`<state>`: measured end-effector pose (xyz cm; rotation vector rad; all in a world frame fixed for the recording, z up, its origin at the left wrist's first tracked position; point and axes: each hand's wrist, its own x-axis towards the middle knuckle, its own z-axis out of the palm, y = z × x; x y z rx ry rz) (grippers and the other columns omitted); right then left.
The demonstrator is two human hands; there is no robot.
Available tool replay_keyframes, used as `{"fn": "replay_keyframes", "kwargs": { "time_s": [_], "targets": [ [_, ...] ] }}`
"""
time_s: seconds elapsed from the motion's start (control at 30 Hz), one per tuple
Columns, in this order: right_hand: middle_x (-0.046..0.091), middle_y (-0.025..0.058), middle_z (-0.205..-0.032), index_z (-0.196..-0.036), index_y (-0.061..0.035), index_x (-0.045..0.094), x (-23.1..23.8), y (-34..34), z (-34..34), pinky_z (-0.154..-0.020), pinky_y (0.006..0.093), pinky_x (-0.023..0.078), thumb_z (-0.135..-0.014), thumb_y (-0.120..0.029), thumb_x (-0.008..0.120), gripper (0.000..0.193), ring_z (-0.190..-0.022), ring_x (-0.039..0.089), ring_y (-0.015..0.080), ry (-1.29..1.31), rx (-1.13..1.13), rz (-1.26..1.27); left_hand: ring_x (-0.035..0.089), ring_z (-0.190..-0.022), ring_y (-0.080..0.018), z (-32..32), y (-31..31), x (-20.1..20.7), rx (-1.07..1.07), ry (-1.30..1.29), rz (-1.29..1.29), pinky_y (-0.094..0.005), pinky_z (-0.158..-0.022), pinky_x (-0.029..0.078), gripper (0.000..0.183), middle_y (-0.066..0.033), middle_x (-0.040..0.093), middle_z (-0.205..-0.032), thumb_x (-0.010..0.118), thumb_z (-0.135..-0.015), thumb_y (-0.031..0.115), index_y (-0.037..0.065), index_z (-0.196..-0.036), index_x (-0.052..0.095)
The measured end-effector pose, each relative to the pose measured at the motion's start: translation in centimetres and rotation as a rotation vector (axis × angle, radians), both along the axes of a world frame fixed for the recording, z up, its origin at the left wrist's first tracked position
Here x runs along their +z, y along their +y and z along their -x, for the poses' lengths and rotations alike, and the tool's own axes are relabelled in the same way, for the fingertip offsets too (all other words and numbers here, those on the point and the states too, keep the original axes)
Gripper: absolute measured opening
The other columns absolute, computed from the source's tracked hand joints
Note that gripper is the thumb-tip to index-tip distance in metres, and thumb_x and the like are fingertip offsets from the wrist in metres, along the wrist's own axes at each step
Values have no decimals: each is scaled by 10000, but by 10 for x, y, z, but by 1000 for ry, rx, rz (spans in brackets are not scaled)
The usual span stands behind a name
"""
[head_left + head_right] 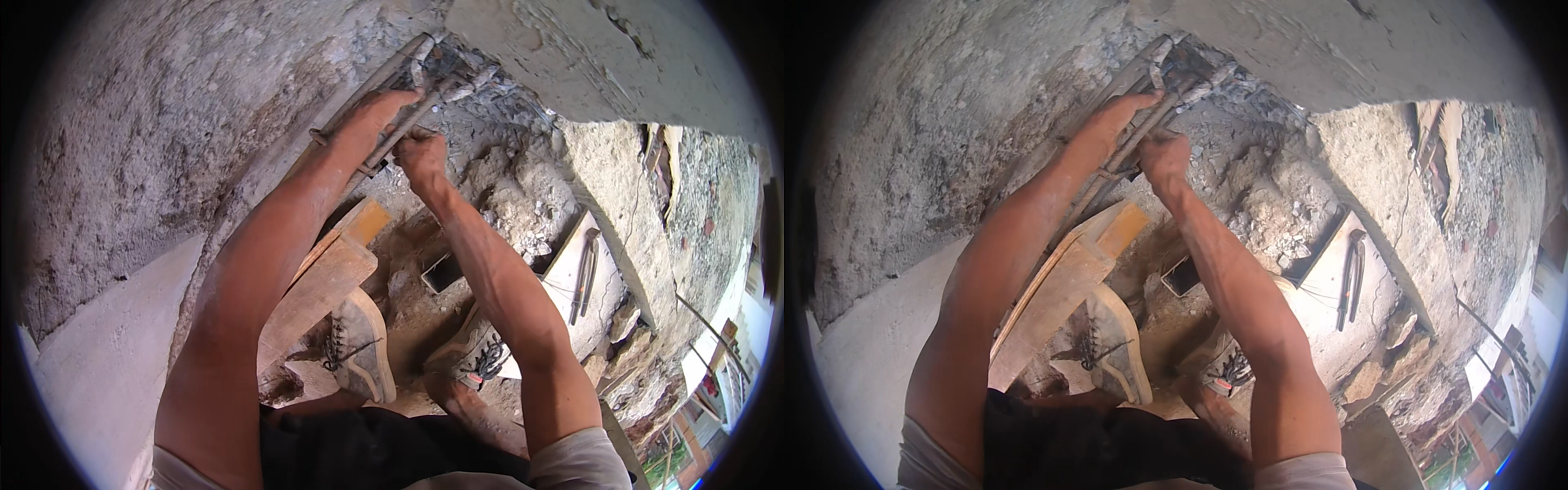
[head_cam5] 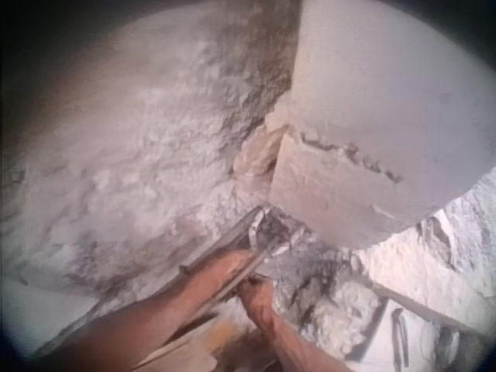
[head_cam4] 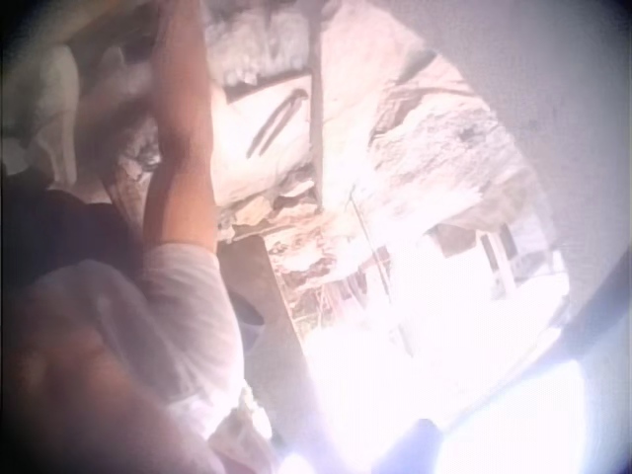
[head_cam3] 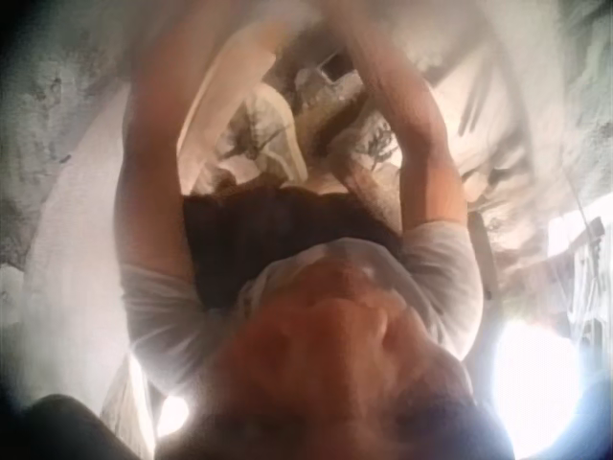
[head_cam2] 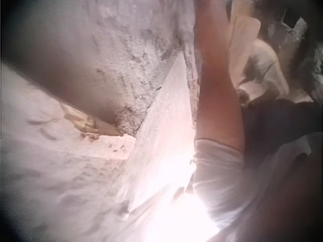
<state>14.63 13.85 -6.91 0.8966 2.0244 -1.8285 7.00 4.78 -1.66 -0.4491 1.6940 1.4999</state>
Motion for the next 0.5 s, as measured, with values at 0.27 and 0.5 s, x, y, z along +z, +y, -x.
{"fn": "replay_keyframes", "kwargs": {
  "time_s": [0.27,0.5],
  "targets": [
    [572,43,-790,-1075,2,599,3,57,-18,-591,234,481,-865,-198,638,293,-650,558,125,-188,158,634,569,-881,-309,4,-20,-51,-462,572,268,-400,-748,440,326,-173,606,-978,453,-816,290,27,-955,588],
    [538,95,-951,-1153,-3,464,-44,53,-3,-672,309,528,-974,-212,365,293,-751,580,193,-230,7,814,515,-747,-272,1,-12,-58,-570,992,272,-386,-667,408,96,-161,510,-810,461,-808,85,0,-800,503]
  ]
}}
